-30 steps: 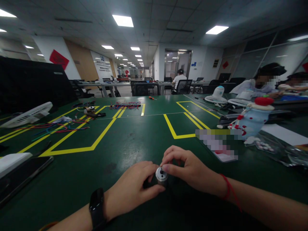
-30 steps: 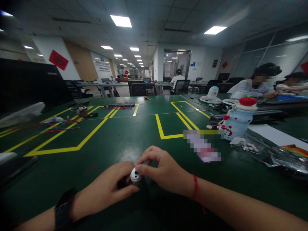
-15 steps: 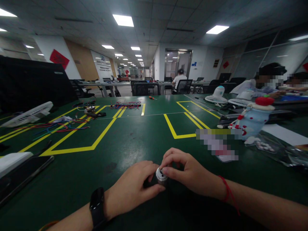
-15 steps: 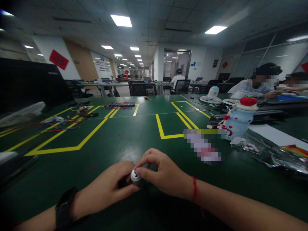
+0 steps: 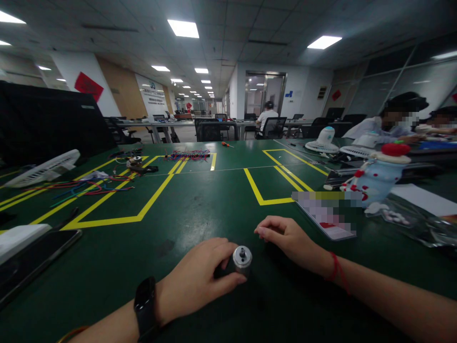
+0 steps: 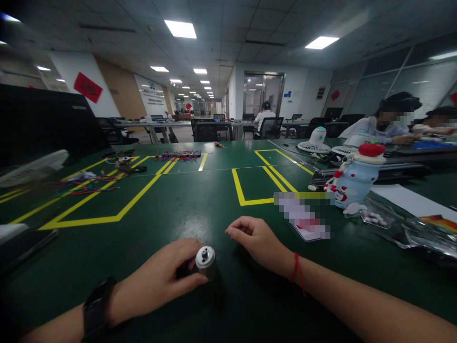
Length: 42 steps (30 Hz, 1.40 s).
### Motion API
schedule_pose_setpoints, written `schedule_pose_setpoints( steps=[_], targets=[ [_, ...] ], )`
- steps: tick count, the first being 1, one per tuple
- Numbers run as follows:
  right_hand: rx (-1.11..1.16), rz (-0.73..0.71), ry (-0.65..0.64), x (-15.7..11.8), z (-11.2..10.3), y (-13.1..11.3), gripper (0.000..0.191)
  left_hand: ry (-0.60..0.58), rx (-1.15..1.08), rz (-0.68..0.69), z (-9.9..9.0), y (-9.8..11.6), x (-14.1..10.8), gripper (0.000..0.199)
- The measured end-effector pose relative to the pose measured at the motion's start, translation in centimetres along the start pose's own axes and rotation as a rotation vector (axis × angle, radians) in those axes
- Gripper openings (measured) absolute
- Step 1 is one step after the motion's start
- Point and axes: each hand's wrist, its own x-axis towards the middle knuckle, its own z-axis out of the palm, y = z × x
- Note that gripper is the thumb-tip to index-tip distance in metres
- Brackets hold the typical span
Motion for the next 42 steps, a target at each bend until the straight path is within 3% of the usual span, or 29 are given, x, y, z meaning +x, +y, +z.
schedule_pose_setpoints(
  steps=[4, 8, 12, 15, 18, 21, 28, 32, 35, 40, 42],
  targets=[
    [-0.163, -0.08, -0.033, -0.2, 0.2, 0.0, 0.017, 0.0, 0.015, -0.002, 0.0, 0.1, 0.1, 0.023],
    [-0.384, -0.338, -0.163, -0.6, 0.5, -0.4, 0.01, -0.003, 0.02, -0.002, 0.0, 0.0, 0.2, 0.023],
    [-0.243, -0.453, -0.056, -1.4, 1.5, -2.0, 0.013, 0.003, 0.018, -0.002, 0.1, -0.2, 0.1, 0.02],
    [-0.183, -0.464, -0.081, -1.6, 2.3, -3.4, 0.013, 0.003, 0.009, 0.009, 0.2, -0.2, 0.0, 0.017],
    [-0.139, -0.422, -0.069, -1.3, 2.2, -3.8, 0.005, 0.001, 0.006, 0.014, 0.3, -0.2, 0.0, 0.018],
    [-0.105, -0.342, -0.009, -1.1, 1.2, -3.3, 0.009, 0.0, 0.008, 0.008, 0.2, -0.1, 0.0, 0.019],
    [-0.334, -0.288, -0.294, -1.7, 0.0, -0.9, 0.009, -0.015, 0.014, -0.011, -0.1, 0.0, 0.0, 0.021],
    [-0.311, -0.284, -0.321, -1.7, 0.0, -0.7, 0.014, -0.017, 0.013, -0.012, 0.1, -0.2, -0.1, 0.021],
    [-0.065, -0.165, -0.238, -1.3, -0.3, -0.4, 0.017, -0.016, 0.008, -0.009, 0.1, -0.3, -0.1, 0.021],
    [0.379, 0.131, 0.091, 0.1, -1.0, 1.3, 0.019, -0.021, -0.004, -0.007, 0.0, -0.3, -0.2, 0.018],
    [0.471, 0.176, 0.129, 0.5, -1.1, 1.7, 0.02, -0.022, -0.01, -0.007, 0.0, -0.2, -0.2, 0.018]
  ],
)
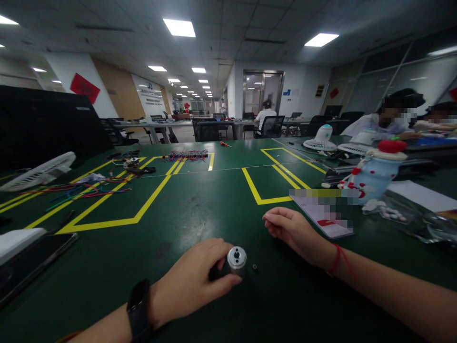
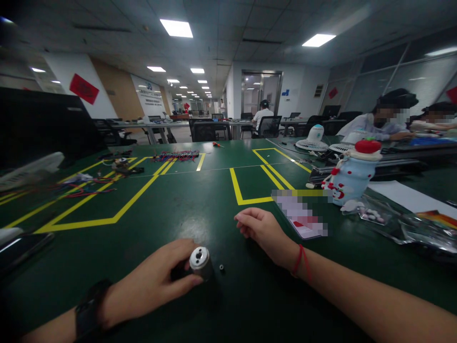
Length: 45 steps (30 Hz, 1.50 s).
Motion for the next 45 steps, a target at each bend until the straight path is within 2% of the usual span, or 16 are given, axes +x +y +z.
schedule_pose_setpoints(
  steps=[2, 4, 8, 10, 13, 17, 21, 24, 29, 32, 35, 41, 45],
  targets=[
    [-0.05, -0.017, -0.019, -0.1, 0.1, -0.1, 0.019, 0.004, -0.002, 0.0, 0.0, 0.1, 0.0, 0.018],
    [-0.218, -0.093, -0.107, -0.7, 0.3, -0.4, 0.016, 0.008, 0.001, -0.004, 0.0, 0.1, 0.0, 0.017],
    [-0.649, -0.39, -0.396, -2.5, 0.9, -0.8, 0.017, 0.011, 0.016, -0.011, 0.0, 0.1, 0.0, 0.019],
    [-0.77, -0.5, -0.447, -2.9, 1.3, -0.8, 0.018, 0.013, 0.021, -0.013, 0.0, 0.1, 0.1, 0.019],
    [-0.755, -0.542, -0.352, -3.0, 1.9, -1.2, 0.008, 0.011, 0.02, -0.012, 0.0, 0.1, 0.2, 0.02],
    [-0.651, -0.595, -0.177, -3.0, 3.5, -2.5, 0.008, 0.005, 0.011, -0.002, 0.1, 0.1, 0.3, 0.017],
    [-0.667, -0.55, -0.222, -3.5, 5.0, -3.2, 0.009, 0.014, 0.015, 0.013, 0.2, 0.1, 0.2, 0.015],
    [-0.649, -0.495, -0.246, -3.6, 5.1, -3.0, 0.01, 0.019, 0.019, 0.014, 0.2, 0.1, 0.3, 0.016],
    [-0.516, -0.423, -0.109, -2.4, 3.2, -2.3, 0.019, 0.027, 0.025, 0.007, 0.0, 0.2, 0.3, 0.019],
    [-0.528, -0.281, -0.026, -1.3, 1.8, -1.8, 0.02, 0.022, 0.022, 0.01, 0.0, 0.2, 0.2, 0.019],
    [-0.504, -0.154, 0.006, -0.7, 1.1, -1.4, 0.021, 0.024, 0.021, 0.008, 0.0, 0.2, 0.2, 0.018],
    [-0.548, -0.176, -0.083, -0.7, 1.1, -0.7, 0.023, 0.022, 0.021, 0.002, -0.1, 0.3, 0.1, 0.017],
    [-0.66, -0.264, -0.121, -0.7, 1.1, -0.5, 0.019, 0.02, 0.028, 0.004, -0.2, 0.4, 0.1, 0.017]
  ],
)
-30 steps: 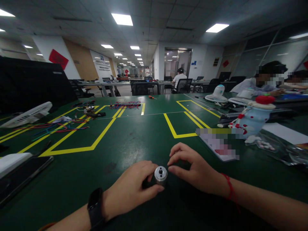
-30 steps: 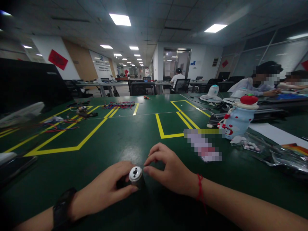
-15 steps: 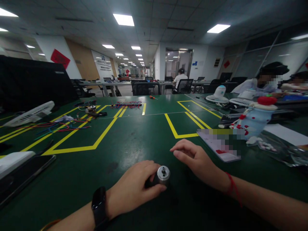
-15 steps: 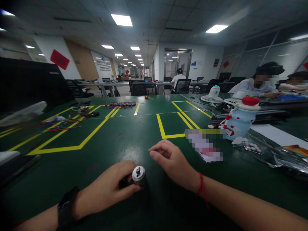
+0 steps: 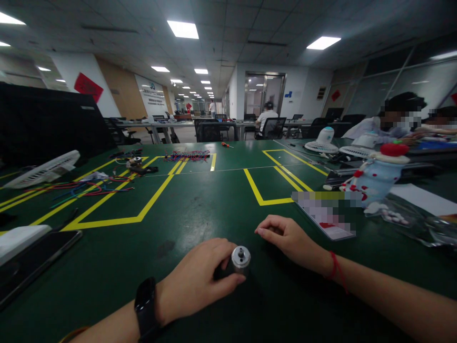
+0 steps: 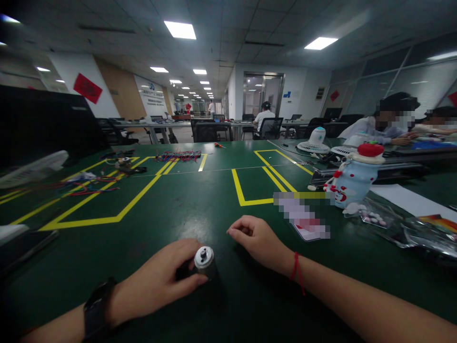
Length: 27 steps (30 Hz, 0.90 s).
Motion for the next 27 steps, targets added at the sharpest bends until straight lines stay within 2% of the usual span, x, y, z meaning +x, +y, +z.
schedule_pose_setpoints(
  steps=[3, 7, 9, 12, 16, 21, 24, 27],
  targets=[
    [-0.106, -0.139, -0.014, -0.4, 0.3, -0.8, 0.015, 0.005, 0.008, -0.001, 0.1, -0.1, 0.0, 0.019],
    [-0.026, -0.315, 0.062, -1.2, 1.3, -3.0, 0.01, 0.009, 0.005, 0.009, 0.2, -0.2, 0.1, 0.017],
    [-0.011, -0.345, 0.026, -1.4, 1.9, -4.0, 0.013, 0.008, 0.0, 0.01, 0.3, -0.2, 0.1, 0.014],
    [0.024, -0.317, 0.0, -1.3, 2.0, -4.6, 0.008, 0.005, -0.005, 0.008, 0.3, -0.2, 0.1, 0.014],
    [0.049, -0.254, 0.019, -1.0, 0.5, -4.0, 0.01, 0.005, -0.005, 0.002, 0.2, -0.1, 0.0, 0.016],
    [-0.118, -0.235, -0.209, -1.4, -0.5, -1.8, 0.011, 0.002, -0.001, -0.003, 0.1, -0.2, 0.0, 0.018],
    [-0.208, -0.229, -0.264, -1.7, -0.2, -1.0, 0.013, 0.004, -0.005, 0.001, 0.1, -0.3, 0.0, 0.019],
    [-0.149, -0.194, -0.269, -1.8, -0.3, -1.1, 0.02, -0.002, -0.009, 0.0, 0.1, -0.4, 0.0, 0.018]
  ],
)
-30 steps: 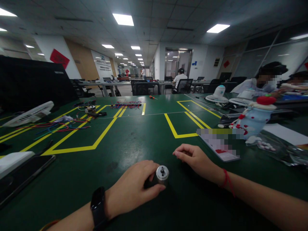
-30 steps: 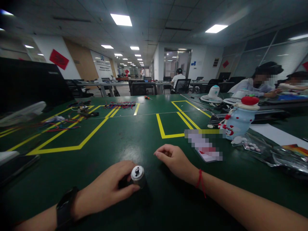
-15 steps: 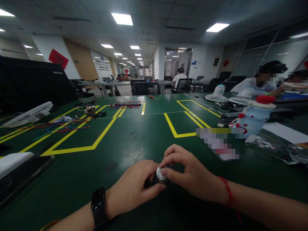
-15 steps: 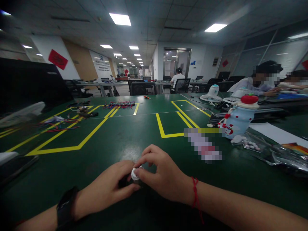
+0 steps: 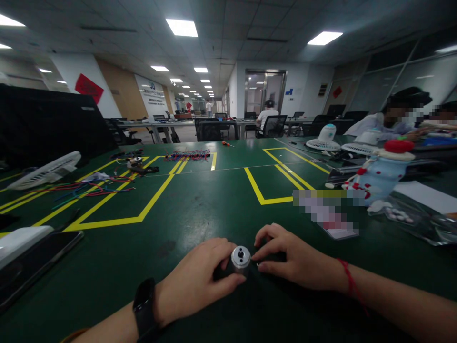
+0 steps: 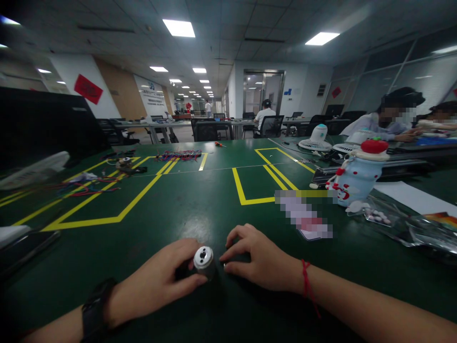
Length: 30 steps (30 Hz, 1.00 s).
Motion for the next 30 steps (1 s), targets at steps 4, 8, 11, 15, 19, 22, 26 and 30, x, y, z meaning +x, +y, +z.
schedule_pose_setpoints(
  steps=[4, 8, 11, 15, 19, 22, 26, 30],
  targets=[
    [0.249, 0.161, 0.203, 0.4, -1.3, 0.6, 0.026, 0.002, -0.002, -0.002, 0.0, 0.1, 0.0, 0.017],
    [0.339, 0.333, 0.399, 0.9, -1.9, 2.3, 0.03, -0.006, -0.005, 0.0, 0.0, 0.2, -0.1, 0.017],
    [0.332, 0.338, 0.393, 1.0, -1.7, 2.8, 0.029, 0.005, -0.002, 0.009, 0.1, 0.1, 0.0, 0.017],
    [0.095, 0.132, 0.174, 0.5, -1.2, 1.7, 0.02, 0.005, 0.0, 0.003, 0.1, 0.1, 0.0, 0.018],
    [-0.09, -0.085, 0.036, 0.2, -0.4, 0.3, 0.011, 0.005, 0.002, -0.008, 0.0, 0.1, 0.0, 0.019],
    [0.031, -0.087, 0.17, 0.5, 0.1, -0.5, 0.007, 0.0, -0.001, -0.006, 0.0, 0.2, 0.0, 0.019],
    [0.116, -0.132, 0.308, 1.4, 0.5, -2.1, 0.007, -0.003, 0.003, 0.002, 0.1, 0.2, 0.0, 0.017],
    [0.087, -0.14, 0.196, 1.9, 0.7, -3.3, 0.008, -0.004, 0.003, 0.011, 0.1, 0.2, 0.0, 0.014]
  ],
)
